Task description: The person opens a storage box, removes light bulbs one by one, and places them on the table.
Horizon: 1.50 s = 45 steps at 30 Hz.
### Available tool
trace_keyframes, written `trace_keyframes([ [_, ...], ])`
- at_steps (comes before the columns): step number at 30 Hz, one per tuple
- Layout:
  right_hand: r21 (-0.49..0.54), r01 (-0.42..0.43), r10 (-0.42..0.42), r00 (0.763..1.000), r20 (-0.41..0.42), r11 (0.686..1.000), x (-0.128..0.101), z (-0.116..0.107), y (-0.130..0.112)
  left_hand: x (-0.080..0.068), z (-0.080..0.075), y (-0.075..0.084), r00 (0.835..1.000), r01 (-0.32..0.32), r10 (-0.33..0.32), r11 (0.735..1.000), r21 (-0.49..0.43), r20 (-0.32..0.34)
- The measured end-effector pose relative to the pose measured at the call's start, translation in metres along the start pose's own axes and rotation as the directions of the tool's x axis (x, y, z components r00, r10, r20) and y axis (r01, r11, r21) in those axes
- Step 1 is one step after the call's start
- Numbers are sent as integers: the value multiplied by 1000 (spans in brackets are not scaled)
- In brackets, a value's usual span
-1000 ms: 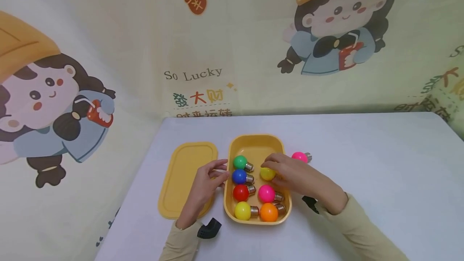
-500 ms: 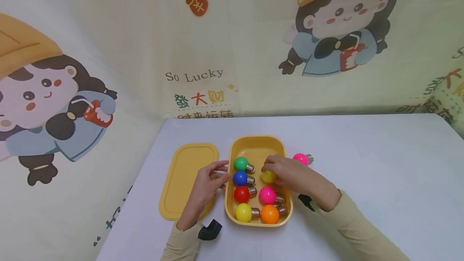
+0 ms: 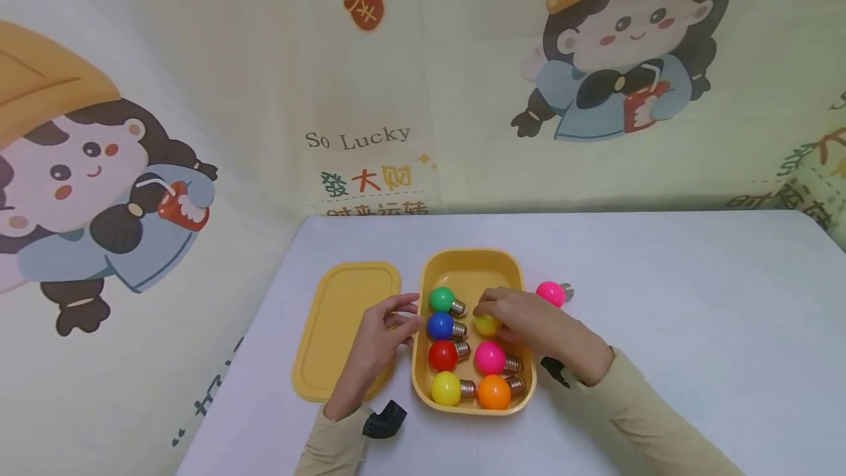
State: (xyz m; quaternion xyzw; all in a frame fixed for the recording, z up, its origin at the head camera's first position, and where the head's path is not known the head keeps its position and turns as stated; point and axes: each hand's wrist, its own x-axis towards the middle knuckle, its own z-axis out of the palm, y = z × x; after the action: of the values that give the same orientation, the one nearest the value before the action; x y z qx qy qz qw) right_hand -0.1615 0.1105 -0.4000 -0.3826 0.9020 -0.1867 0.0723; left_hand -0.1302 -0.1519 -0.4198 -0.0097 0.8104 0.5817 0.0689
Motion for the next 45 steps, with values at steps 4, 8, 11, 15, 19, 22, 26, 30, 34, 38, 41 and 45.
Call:
trace_keyframes([
  [4,1,-1,1,1000,4,1000,1,0,-1,2,0,-1,1000,6,-6,1000,4,-3],
  [8,0,4,-4,1000,-2,1000,3,1,-1,3,1,-2,1000,8,-8,1000,6,-8],
  [11,2,8,-8,1000,-4,1000,4,2,-1,2,0,-1,1000,6,-5,1000,7,-8],
  [15,9,23,-22,1000,-6,1000,4,1,-1,1,0,0,1000,-1,1,1000,11,-4],
  [19,23,30,-30,1000,-9,999,2,-4,-1,2,0,1,1000,6,-6,1000,12,-2],
  [22,36,40,-39,999,-16,999,0,-10,-2,2,0,1,1000,17,-17,1000,17,-7],
  [26,43,61,-59,998,-35,997,-5,-18,-3,2,0,0,1000,20,-20,999,25,-11],
  [30,37,62,-60,997,-53,997,-10,-27,-5,1,0,1,1000,16,-15,1000,16,-8],
  [34,23,50,-48,997,-55,998,-14,-34,-8,1,-1,2,1000,7,-7,1000,6,-5],
  [38,-1,35,-35,997,-66,999,-19,-40,-11,2,-1,2,1000,13,-13,1000,-5,1],
  [41,-26,39,-41,996,-85,999,-24,-45,-11,2,-1,1,1000,16,-16,1000,-7,2],
  [45,-41,37,-41,994,-104,998,-33,-50,-9,2,-1,1,1000,18,-18,1000,-1,1],
])
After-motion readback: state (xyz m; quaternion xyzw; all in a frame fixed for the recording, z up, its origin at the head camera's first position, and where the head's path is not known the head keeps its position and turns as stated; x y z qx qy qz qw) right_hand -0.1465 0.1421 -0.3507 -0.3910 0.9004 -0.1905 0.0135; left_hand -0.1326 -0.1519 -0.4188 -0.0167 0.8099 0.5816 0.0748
